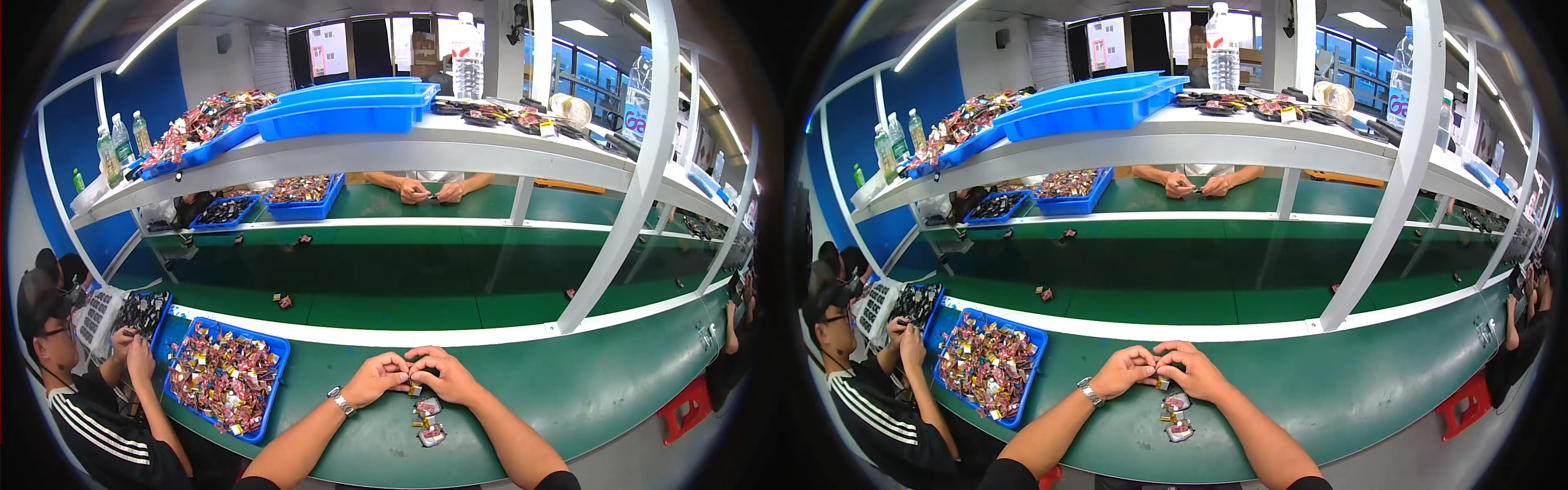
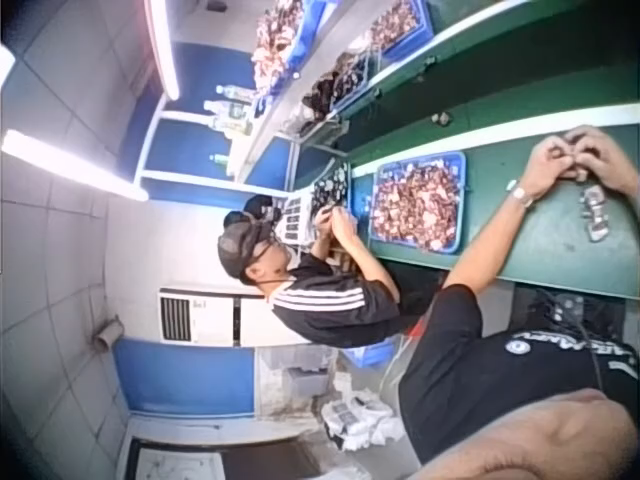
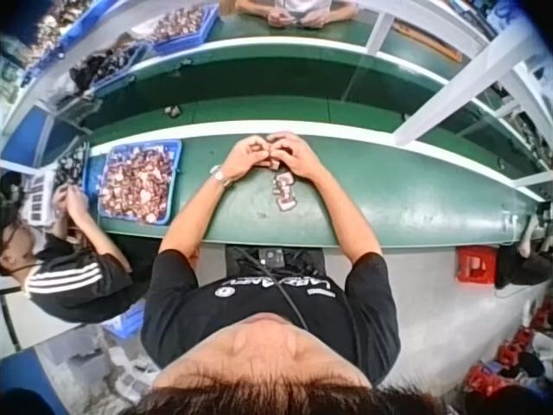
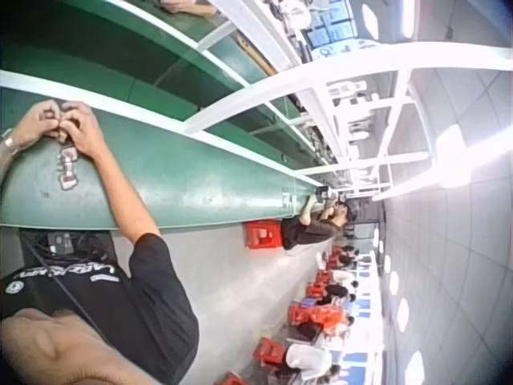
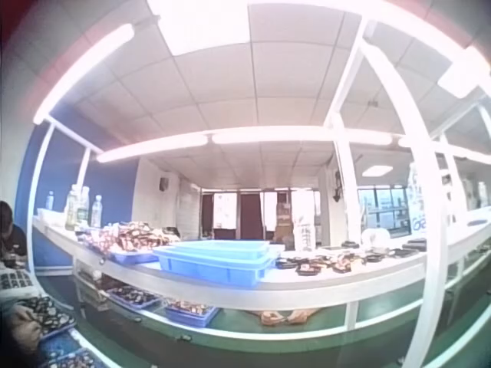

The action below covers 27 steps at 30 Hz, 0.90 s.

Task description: Assembling small decorative keychain or pin components on a production line.

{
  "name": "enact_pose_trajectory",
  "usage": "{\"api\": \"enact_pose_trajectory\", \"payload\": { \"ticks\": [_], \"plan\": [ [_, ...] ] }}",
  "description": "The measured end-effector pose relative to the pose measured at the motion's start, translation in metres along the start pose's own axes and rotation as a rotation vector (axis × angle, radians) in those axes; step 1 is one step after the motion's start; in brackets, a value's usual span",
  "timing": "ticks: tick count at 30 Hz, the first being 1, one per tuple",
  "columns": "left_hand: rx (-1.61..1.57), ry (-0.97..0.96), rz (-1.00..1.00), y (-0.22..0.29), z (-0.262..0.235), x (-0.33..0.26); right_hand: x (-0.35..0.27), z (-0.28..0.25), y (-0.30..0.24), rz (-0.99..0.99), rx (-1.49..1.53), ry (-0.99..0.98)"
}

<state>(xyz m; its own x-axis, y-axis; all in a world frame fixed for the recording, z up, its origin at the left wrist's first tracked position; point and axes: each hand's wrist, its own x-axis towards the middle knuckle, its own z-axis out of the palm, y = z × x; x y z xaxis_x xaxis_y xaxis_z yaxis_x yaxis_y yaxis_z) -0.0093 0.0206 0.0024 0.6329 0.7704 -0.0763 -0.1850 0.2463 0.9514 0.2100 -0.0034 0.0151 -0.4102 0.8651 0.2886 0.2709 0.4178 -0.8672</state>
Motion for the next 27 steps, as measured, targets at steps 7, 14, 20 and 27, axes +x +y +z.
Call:
{"api": "enact_pose_trajectory", "payload": {
  "ticks": [7,14,20,27],
  "plan": [
    [0.036,-0.028,-0.067,-0.001,-0.001,0.0,-0.001,-0.005,-0.002,-0.038,-0.017,-0.081],
    [0.009,0.0,0.041,-0.007,0.002,0.003,0.0,-0.003,-0.002,-0.014,-0.135,0.097],
    [0.025,0.084,0.055,-0.009,-0.002,0.004,-0.002,0.002,-0.011,-0.177,-0.398,0.262],
    [-0.024,0.093,0.05,-0.01,-0.001,0.004,0.002,0.01,-0.019,-0.244,-0.518,0.34]
  ]
}}
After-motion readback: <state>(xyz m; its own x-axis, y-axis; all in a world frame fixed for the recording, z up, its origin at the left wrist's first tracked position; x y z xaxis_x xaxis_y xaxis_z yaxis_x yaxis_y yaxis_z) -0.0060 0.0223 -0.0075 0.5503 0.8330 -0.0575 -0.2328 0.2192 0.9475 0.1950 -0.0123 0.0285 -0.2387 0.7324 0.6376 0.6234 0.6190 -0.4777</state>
